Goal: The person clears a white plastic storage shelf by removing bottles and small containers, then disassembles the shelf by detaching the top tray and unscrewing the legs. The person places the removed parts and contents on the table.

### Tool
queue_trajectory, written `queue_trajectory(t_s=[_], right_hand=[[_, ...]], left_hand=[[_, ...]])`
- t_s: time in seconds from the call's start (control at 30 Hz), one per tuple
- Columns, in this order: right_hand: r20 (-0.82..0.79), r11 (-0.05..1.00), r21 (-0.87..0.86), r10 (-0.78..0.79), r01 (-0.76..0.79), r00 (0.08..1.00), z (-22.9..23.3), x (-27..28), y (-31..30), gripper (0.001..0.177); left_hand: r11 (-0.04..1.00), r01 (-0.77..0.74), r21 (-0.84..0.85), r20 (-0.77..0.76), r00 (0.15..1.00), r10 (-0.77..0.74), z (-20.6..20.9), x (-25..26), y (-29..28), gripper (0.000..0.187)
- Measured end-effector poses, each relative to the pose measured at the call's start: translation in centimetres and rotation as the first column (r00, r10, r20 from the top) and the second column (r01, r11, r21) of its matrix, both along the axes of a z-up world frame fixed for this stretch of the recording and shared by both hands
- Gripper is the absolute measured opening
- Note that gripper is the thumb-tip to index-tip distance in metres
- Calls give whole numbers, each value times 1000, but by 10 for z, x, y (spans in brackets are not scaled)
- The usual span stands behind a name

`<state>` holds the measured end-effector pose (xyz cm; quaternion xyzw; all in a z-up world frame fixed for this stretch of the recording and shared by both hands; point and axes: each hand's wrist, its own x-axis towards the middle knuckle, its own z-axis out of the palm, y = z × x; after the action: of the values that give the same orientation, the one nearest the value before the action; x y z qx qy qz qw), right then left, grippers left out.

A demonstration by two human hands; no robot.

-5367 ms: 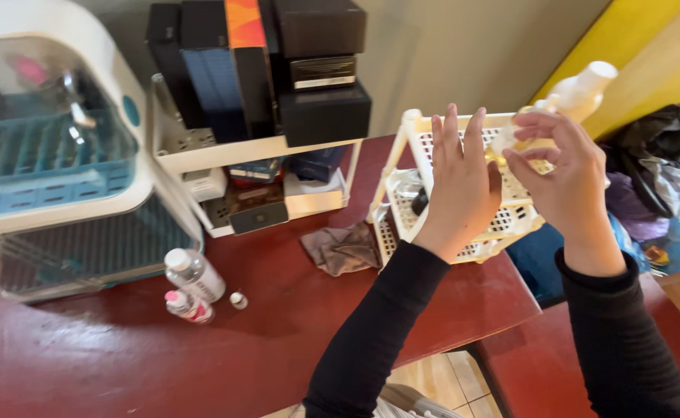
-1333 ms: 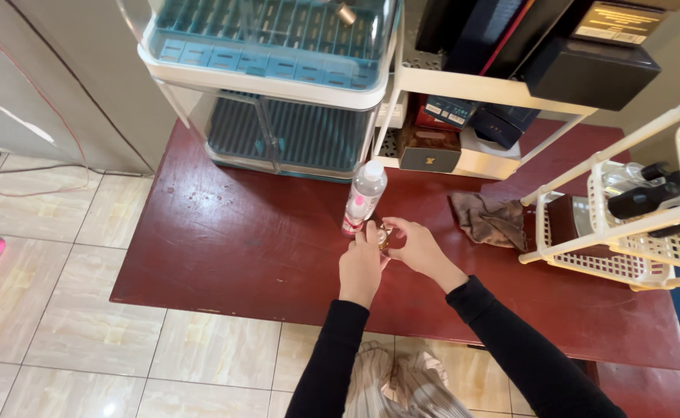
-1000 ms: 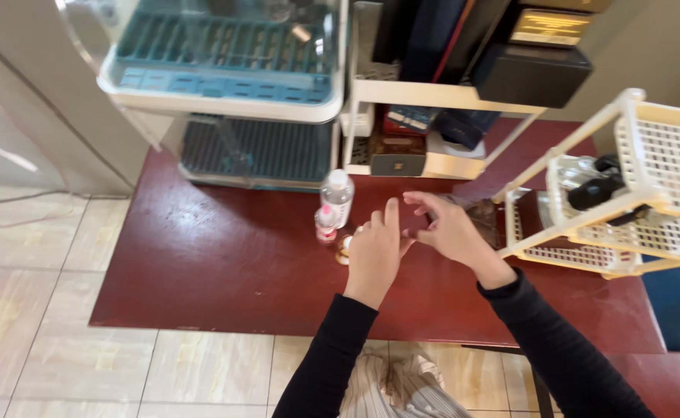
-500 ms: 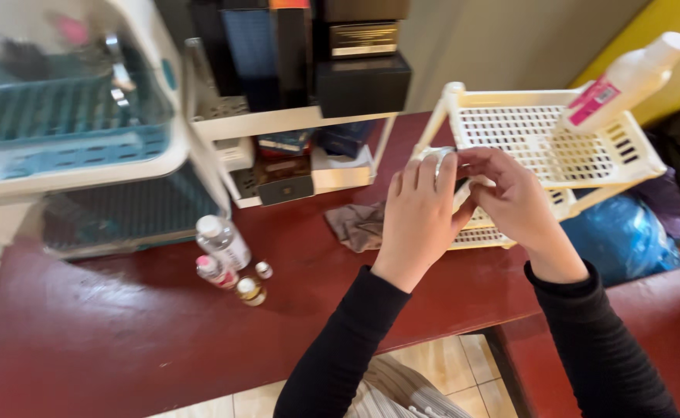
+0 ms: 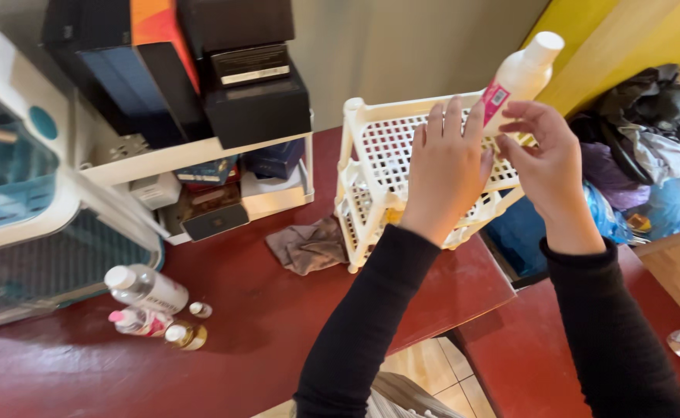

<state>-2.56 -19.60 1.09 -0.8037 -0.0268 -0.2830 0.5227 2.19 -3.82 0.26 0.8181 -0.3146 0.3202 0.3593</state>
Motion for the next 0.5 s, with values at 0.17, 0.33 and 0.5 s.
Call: queue_trajectory(t_s=[0.17,0.33,0.5], right_hand=[[122,990,138,-33,16,992,-4,22,-44,35],[115,986,58,-162,156,980,-10,40,-65,46],[50,957,-115,-261,265,964,-12,54,-72,59]], left_hand=[[1000,-1,2,-3,1000,1,-4,30,-47,72],[997,72,-13,-18,997,-72,-10,43,-79,86],[998,51,-42,8,999,-51,-9,51,-97,92]])
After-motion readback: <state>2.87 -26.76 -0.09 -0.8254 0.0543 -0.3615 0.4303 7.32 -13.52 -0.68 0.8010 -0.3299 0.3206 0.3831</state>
